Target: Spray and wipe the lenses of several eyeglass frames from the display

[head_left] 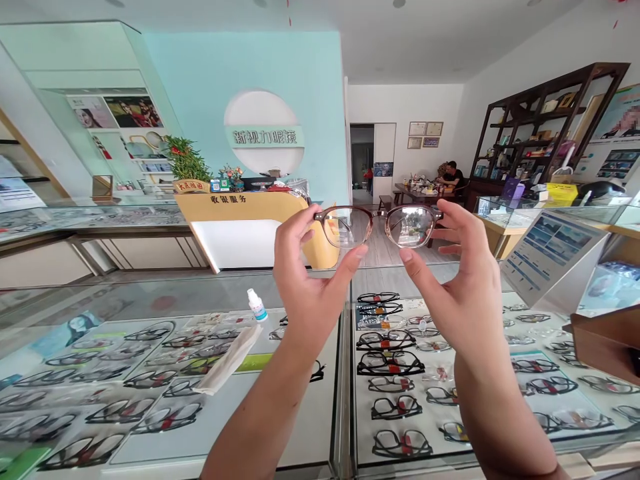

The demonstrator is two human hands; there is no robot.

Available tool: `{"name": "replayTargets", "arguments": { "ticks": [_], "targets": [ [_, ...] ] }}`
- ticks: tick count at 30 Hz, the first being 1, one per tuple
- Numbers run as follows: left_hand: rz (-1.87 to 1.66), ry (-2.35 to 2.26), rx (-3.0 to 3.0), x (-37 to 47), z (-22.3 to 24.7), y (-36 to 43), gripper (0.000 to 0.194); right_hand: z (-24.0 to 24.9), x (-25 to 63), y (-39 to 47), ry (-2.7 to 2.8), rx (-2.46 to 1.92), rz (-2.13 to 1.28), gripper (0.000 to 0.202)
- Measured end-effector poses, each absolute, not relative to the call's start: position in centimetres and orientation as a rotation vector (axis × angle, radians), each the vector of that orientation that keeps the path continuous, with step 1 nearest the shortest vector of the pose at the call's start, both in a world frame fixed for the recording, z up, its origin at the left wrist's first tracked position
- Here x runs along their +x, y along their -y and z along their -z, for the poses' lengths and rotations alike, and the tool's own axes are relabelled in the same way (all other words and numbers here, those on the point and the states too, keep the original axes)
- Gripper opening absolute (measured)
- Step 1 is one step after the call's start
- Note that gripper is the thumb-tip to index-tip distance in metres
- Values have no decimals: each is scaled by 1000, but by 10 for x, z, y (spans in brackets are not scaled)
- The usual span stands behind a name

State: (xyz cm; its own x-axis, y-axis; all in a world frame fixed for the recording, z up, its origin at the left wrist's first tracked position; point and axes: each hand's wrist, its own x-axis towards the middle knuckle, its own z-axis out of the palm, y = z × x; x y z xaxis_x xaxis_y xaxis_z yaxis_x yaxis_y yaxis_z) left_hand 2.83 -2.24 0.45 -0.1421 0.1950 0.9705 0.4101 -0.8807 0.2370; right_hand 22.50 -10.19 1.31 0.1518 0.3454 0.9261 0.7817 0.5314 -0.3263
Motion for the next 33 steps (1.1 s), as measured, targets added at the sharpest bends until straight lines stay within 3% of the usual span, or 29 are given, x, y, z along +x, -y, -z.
{"name": "replayTargets", "arguments": {
  "ticks": [33],
  "targets": [
    [2115,768,-1851,35,-1,28,75,-10,215,94,1461,-1149,383,70]
  ]
}}
